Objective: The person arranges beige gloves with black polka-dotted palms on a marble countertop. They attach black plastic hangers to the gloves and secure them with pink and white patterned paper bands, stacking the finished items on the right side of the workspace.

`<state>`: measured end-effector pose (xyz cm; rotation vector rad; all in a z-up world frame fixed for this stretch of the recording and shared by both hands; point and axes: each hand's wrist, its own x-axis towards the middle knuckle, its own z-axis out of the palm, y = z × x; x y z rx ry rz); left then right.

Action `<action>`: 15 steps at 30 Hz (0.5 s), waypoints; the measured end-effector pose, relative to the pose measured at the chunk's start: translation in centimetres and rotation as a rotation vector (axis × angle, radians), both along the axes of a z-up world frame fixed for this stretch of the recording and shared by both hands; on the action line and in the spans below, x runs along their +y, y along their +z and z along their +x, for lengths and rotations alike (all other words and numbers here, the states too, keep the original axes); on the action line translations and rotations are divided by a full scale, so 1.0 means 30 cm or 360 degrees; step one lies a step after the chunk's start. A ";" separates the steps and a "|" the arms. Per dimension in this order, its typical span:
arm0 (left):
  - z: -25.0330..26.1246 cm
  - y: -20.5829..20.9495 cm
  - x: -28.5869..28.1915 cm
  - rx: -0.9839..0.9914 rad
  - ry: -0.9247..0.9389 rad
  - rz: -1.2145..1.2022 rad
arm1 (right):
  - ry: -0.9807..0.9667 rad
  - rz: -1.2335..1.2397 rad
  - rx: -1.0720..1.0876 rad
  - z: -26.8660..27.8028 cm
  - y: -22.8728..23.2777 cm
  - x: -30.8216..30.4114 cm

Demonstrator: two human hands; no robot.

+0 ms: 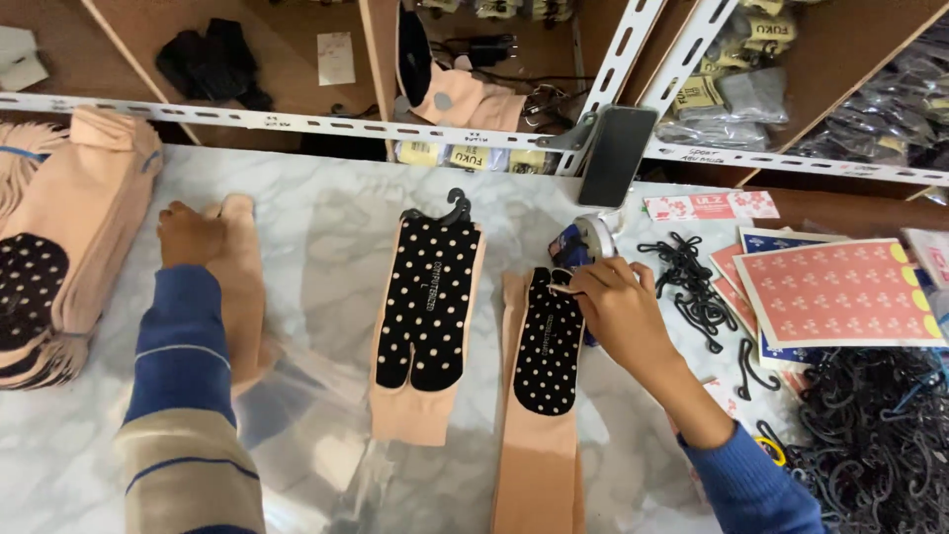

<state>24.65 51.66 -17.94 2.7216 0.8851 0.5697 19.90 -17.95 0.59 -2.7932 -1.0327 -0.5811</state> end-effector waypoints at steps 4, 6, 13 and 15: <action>-0.049 0.243 -0.118 0.0429 -0.0105 -0.0237 | 0.0365 0.0638 0.0597 -0.090 0.182 -0.021; -0.159 0.467 -0.236 0.0131 -0.0260 -0.1161 | 0.0337 0.0809 0.1033 -0.152 0.257 -0.056; -0.308 1.062 -0.458 -0.0686 -0.0712 -0.1667 | 0.0821 0.0864 0.1290 -0.287 0.475 -0.172; -0.300 1.169 -0.420 -0.0926 -0.1184 -0.1376 | 0.0860 0.0910 0.1223 -0.327 0.561 -0.182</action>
